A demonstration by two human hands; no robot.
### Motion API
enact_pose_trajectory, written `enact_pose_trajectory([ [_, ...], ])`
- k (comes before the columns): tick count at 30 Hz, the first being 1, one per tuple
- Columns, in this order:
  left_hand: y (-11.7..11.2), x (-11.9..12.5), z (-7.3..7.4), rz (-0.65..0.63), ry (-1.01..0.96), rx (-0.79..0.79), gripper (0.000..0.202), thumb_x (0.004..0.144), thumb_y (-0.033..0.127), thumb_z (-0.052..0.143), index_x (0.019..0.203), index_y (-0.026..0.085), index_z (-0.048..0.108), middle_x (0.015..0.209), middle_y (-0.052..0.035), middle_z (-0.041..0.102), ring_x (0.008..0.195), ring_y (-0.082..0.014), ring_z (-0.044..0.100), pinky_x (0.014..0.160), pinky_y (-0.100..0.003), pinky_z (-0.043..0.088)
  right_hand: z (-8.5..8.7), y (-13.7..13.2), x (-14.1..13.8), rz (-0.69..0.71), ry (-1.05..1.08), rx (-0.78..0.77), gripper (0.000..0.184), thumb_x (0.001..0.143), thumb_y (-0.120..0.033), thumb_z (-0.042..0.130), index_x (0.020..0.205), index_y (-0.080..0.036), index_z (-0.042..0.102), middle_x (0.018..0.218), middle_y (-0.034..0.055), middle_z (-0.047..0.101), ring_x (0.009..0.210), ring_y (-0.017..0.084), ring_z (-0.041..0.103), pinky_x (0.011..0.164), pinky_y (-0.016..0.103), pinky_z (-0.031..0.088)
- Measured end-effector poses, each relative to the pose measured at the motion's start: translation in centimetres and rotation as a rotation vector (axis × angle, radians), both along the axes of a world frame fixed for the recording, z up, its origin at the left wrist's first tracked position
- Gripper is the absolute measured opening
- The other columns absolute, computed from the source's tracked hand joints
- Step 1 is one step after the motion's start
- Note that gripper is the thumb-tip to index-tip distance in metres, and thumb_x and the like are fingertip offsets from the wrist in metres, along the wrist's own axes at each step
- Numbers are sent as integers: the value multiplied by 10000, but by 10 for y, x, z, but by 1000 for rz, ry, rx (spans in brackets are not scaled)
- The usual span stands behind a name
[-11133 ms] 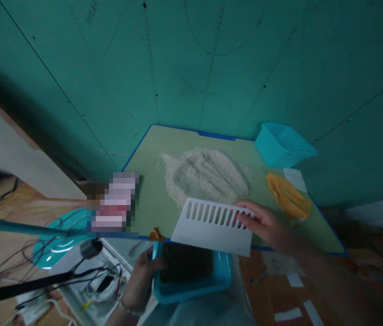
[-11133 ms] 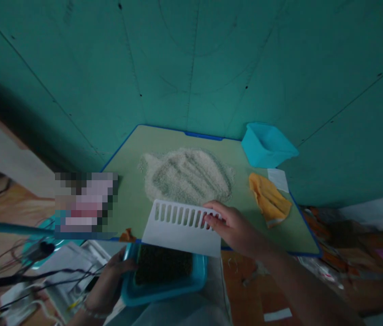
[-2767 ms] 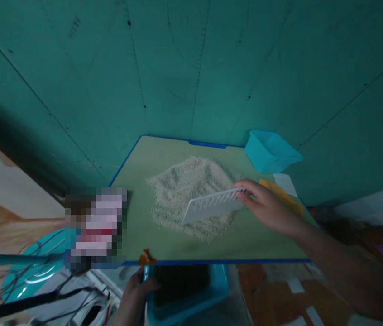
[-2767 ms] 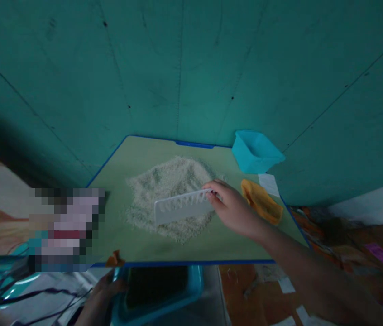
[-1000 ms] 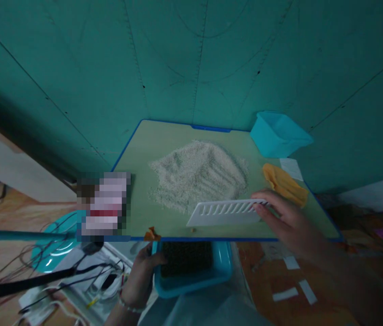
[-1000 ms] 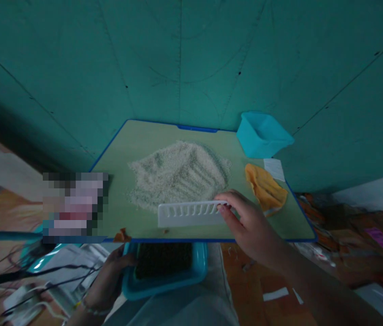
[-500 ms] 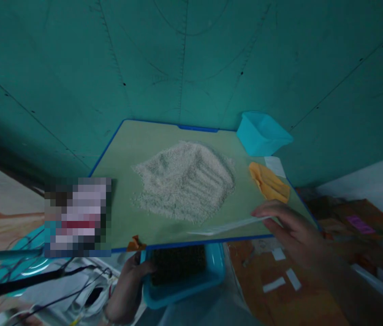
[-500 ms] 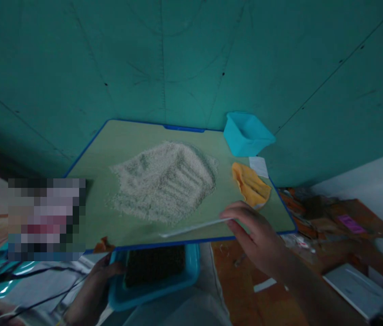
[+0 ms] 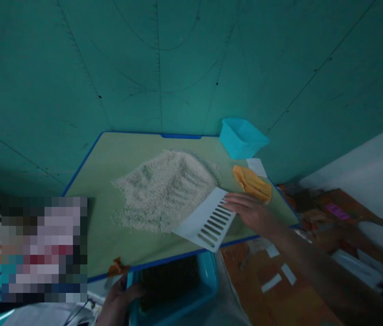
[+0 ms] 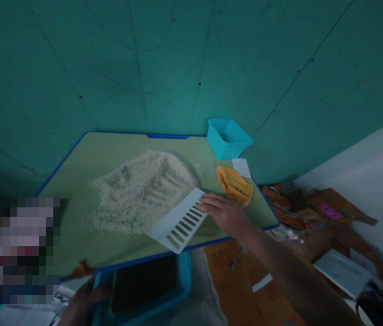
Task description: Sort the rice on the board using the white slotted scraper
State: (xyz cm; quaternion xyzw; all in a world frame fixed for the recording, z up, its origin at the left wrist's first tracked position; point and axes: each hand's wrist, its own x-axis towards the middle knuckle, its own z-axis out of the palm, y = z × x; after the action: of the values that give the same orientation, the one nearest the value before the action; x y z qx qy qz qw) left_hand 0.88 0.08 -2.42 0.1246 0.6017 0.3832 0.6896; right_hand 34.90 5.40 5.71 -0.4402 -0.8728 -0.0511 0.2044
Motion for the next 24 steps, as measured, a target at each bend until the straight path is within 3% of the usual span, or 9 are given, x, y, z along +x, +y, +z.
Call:
enact_pose_trajectory([
  [6, 1, -9, -12, 50, 135, 102, 181, 331, 126, 716, 472, 237, 697, 376, 48, 659, 391, -179, 554, 417, -276, 435, -1, 40, -12, 85, -5, 83, 313, 858, -67, 443, 1009, -173, 695, 1020, 95, 726, 1023, 218, 643, 894, 377, 537],
  [11, 3, -12, -12, 17, 172, 103, 178, 329, 145, 713, 478, 241, 691, 354, 49, 636, 375, -190, 525, 435, -315, 448, 10, 63, -22, 126, 50, 32, 340, 854, -51, 427, 1025, -190, 686, 1057, 72, 715, 1061, 200, 617, 925, 387, 510],
  [19, 5, -6, -5, 27, 158, 85, 152, 317, 146, 681, 412, 263, 664, 310, 72, 562, 368, -184, 495, 396, -308, 404, 33, 100, -33, 64, 169, -27, 418, 785, 20, 402, 969, -214, 695, 1023, 46, 723, 984, 173, 644, 891, 356, 500],
  [24, 4, -9, -9, 33, 132, 85, 166, 311, 140, 691, 414, 264, 651, 347, 61, 611, 365, -183, 490, 396, -309, 389, 52, 103, -20, -125, 291, -134, 285, 825, -84, 466, 930, -226, 690, 997, 28, 725, 943, 184, 651, 846, 341, 491],
])
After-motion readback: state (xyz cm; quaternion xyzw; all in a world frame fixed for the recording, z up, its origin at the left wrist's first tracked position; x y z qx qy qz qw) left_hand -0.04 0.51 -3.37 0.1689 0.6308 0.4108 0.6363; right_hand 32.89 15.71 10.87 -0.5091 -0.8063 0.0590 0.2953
